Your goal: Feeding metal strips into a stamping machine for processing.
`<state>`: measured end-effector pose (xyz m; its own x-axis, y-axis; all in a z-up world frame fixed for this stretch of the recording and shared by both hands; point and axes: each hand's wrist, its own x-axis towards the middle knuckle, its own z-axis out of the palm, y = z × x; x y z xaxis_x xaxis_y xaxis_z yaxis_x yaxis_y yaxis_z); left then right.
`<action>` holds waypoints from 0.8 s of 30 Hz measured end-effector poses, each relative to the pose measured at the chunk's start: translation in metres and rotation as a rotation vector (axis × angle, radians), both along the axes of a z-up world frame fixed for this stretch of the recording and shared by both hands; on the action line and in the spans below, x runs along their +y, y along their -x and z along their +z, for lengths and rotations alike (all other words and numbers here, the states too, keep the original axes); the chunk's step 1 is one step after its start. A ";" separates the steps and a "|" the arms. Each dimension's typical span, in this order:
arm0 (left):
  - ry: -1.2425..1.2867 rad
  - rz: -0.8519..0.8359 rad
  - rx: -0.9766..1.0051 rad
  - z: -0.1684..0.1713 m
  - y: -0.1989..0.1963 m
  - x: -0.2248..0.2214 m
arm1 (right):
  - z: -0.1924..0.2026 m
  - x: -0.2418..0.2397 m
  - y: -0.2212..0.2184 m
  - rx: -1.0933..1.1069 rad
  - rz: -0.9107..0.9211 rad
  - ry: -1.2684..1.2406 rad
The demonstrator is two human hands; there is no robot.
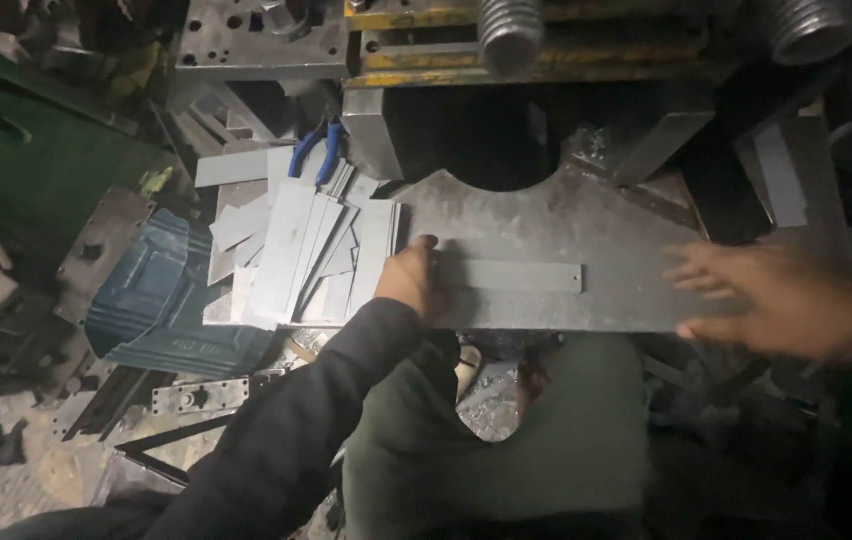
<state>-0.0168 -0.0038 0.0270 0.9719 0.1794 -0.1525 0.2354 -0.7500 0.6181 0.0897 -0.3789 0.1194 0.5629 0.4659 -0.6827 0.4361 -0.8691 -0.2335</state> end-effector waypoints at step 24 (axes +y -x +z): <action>0.367 0.404 0.213 -0.039 -0.024 0.028 | -0.109 0.066 0.013 0.423 -1.044 -0.846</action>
